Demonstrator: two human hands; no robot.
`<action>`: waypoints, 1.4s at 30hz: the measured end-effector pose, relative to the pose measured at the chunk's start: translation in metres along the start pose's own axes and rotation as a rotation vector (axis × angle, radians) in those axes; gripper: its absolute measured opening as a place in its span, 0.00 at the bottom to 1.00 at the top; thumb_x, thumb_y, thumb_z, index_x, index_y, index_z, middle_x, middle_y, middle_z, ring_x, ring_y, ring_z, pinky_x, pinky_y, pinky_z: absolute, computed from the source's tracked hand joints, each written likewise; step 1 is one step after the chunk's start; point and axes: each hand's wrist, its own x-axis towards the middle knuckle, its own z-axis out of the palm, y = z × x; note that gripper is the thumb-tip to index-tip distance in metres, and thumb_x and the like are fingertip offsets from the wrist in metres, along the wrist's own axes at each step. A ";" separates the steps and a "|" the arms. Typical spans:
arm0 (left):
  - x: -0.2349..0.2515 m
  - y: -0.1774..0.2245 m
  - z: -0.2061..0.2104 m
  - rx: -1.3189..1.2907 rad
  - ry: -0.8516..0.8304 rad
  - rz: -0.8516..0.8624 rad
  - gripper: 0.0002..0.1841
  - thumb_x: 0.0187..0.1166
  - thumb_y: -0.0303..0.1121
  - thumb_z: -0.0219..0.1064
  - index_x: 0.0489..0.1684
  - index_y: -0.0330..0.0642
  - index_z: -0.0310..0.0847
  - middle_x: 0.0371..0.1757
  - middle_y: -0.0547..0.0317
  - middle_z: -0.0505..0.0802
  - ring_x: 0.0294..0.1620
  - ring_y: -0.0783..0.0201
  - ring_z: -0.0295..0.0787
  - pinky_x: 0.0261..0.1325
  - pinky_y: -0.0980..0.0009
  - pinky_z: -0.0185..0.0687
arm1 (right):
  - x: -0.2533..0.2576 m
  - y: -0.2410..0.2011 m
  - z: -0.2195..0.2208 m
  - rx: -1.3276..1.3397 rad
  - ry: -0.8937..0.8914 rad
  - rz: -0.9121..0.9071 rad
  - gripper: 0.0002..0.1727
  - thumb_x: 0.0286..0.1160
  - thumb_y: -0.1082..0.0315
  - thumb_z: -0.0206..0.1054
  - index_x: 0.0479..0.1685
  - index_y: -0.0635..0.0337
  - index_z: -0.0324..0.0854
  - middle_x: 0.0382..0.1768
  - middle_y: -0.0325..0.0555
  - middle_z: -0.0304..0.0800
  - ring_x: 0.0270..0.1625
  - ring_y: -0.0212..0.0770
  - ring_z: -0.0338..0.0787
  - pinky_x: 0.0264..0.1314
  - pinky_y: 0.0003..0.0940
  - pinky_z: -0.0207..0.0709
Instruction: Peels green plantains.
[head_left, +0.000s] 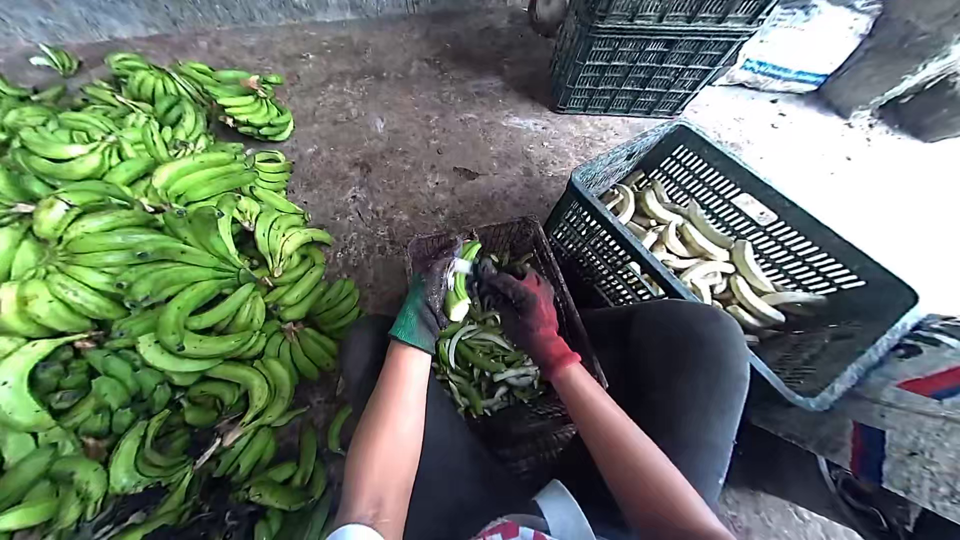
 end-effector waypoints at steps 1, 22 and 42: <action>0.000 -0.002 0.001 0.014 0.016 -0.011 0.15 0.93 0.40 0.51 0.55 0.41 0.80 0.29 0.63 0.81 0.22 0.73 0.73 0.26 0.76 0.72 | 0.009 0.000 0.004 -0.059 0.039 0.075 0.19 0.75 0.71 0.69 0.64 0.49 0.90 0.67 0.64 0.84 0.71 0.68 0.80 0.72 0.71 0.68; -0.005 -0.008 -0.002 -0.069 -0.016 0.012 0.14 0.94 0.36 0.47 0.54 0.41 0.78 0.28 0.66 0.79 0.23 0.76 0.72 0.27 0.78 0.72 | 0.026 0.010 0.002 -0.025 0.109 0.223 0.20 0.82 0.62 0.66 0.72 0.49 0.83 0.66 0.66 0.83 0.62 0.70 0.85 0.57 0.75 0.75; 0.020 -0.020 0.015 -0.190 0.062 0.041 0.13 0.93 0.41 0.50 0.46 0.45 0.78 0.19 0.66 0.76 0.14 0.73 0.68 0.17 0.77 0.69 | 0.006 0.006 0.004 0.218 0.231 0.099 0.23 0.82 0.63 0.64 0.75 0.56 0.80 0.65 0.55 0.87 0.63 0.52 0.87 0.65 0.56 0.81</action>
